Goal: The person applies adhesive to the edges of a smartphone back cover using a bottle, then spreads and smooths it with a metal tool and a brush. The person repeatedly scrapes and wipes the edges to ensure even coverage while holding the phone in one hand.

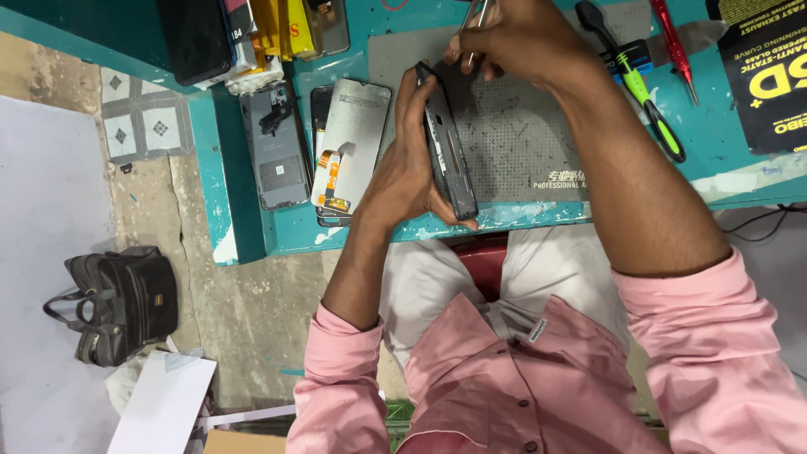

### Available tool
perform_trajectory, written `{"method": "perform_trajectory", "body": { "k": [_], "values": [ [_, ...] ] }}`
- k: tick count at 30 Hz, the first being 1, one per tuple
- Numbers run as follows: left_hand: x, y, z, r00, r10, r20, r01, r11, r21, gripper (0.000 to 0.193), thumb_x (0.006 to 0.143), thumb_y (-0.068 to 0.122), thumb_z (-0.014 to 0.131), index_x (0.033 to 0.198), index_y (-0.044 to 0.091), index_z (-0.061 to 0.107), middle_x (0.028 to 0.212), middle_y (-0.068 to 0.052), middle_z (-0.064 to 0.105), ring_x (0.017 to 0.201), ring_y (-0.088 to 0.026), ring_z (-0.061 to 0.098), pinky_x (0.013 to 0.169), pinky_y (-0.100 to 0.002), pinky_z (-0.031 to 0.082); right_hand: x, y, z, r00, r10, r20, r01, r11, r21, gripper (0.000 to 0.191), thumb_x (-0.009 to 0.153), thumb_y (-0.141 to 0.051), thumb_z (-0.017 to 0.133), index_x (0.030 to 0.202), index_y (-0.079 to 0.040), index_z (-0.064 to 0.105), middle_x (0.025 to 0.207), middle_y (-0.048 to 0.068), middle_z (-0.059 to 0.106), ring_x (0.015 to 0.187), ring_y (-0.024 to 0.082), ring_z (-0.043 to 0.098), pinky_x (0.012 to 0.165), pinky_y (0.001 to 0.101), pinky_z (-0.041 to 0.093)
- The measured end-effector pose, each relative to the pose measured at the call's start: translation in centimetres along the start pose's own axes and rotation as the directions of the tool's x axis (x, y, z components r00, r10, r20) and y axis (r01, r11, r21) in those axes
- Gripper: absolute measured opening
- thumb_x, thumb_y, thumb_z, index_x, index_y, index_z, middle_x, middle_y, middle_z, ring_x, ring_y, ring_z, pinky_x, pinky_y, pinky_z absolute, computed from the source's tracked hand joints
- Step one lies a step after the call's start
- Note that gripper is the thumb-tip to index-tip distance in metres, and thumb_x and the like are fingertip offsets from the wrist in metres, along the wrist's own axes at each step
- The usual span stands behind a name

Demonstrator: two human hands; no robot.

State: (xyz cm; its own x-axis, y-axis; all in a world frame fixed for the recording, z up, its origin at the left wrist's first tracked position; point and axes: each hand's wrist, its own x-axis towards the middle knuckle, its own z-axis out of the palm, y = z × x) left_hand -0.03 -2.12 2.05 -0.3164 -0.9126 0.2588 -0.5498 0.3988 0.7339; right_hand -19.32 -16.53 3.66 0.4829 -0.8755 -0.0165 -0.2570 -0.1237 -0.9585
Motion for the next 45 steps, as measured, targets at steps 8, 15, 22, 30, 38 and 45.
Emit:
{"method": "perform_trajectory", "body": {
  "k": [8, 15, 22, 30, 38, 45],
  "values": [
    [0.0, -0.6, 0.3, 1.0, 0.026, -0.011, -0.027, 1.0, -0.007, 0.174, 0.019, 0.035, 0.108, 0.158, 0.006, 0.006, 0.166, -0.035, 0.005, 0.153, -0.05, 0.028, 0.127, -0.046, 0.039, 0.0, 1.4, -0.2, 0.997, -0.076, 0.014, 0.072, 0.983, 0.171, 0.013, 0.103, -0.007, 0.068, 0.097, 0.003, 0.074, 0.095, 0.014, 0.077, 0.074, 0.018, 0.076, 0.063, 0.0275, 0.062],
    [0.0, -0.6, 0.5, 1.0, -0.003, -0.001, 0.003, 1.0, 0.006, 0.174, 0.022, 0.038, 0.108, 0.159, 0.008, 0.005, 0.167, -0.034, 0.005, 0.152, -0.049, 0.031, 0.128, -0.047, 0.038, -0.4, 1.5, -0.3, 0.993, -0.114, 0.033, 0.102, 0.964, 0.247, 0.017, 0.108, -0.012, 0.069, 0.107, 0.005, 0.068, 0.094, 0.017, 0.071, 0.084, 0.023, 0.077, 0.073, 0.0335, 0.067],
    [-0.1, -0.6, 0.5, 1.0, 0.018, -0.002, -0.018, 1.0, -0.008, 0.179, 0.017, 0.05, 0.105, 0.159, 0.007, 0.005, 0.166, -0.034, 0.006, 0.156, -0.051, 0.02, 0.132, -0.049, 0.028, -1.0, 2.0, 0.3, 0.984, -0.179, 0.025, 0.173, 0.974, 0.144, 0.021, 0.107, -0.011, 0.068, 0.121, 0.003, 0.06, 0.101, 0.012, 0.07, 0.094, 0.021, 0.076, 0.075, 0.0319, 0.066],
    [-0.1, -0.5, 1.0, 0.998, 0.056, -0.031, -0.056, 0.998, 0.018, 0.175, 0.027, 0.061, 0.103, 0.159, 0.001, 0.005, 0.166, -0.032, 0.015, 0.155, -0.046, 0.032, 0.134, -0.047, 0.031, -1.3, 2.2, 1.2, 0.986, -0.127, -0.112, 0.12, 0.991, -0.06, 0.021, 0.101, -0.016, 0.077, 0.101, 0.004, 0.07, 0.086, 0.01, 0.076, 0.064, 0.016, 0.075, 0.054, 0.0258, 0.061],
    [0.0, -0.5, 1.2, 0.994, 0.1, -0.036, -0.097, 0.994, 0.056, 0.175, 0.032, 0.062, 0.105, 0.159, 0.002, 0.001, 0.166, -0.032, 0.013, 0.157, -0.046, 0.03, 0.135, -0.048, 0.028, -1.8, 2.1, 1.4, 0.97, -0.186, -0.158, 0.143, 0.958, -0.249, 0.024, 0.101, -0.018, 0.078, 0.088, 0.002, 0.074, 0.067, 0.009, 0.071, 0.054, 0.013, 0.071, 0.046, 0.0262, 0.055],
    [-0.1, -0.8, 1.4, 0.993, 0.106, -0.042, -0.103, 0.992, 0.073, 0.174, 0.031, 0.062, 0.105, 0.158, 0.003, 0.001, 0.165, -0.032, 0.014, 0.155, -0.046, 0.032, 0.135, -0.048, 0.03, -1.6, 2.9, 2.0, 0.962, -0.228, -0.148, 0.176, 0.938, -0.298, 0.025, 0.103, -0.02, 0.078, 0.089, 0.0, 0.075, 0.066, 0.009, 0.071, 0.053, 0.013, 0.07, 0.046, 0.0256, 0.056]
  ]
}}
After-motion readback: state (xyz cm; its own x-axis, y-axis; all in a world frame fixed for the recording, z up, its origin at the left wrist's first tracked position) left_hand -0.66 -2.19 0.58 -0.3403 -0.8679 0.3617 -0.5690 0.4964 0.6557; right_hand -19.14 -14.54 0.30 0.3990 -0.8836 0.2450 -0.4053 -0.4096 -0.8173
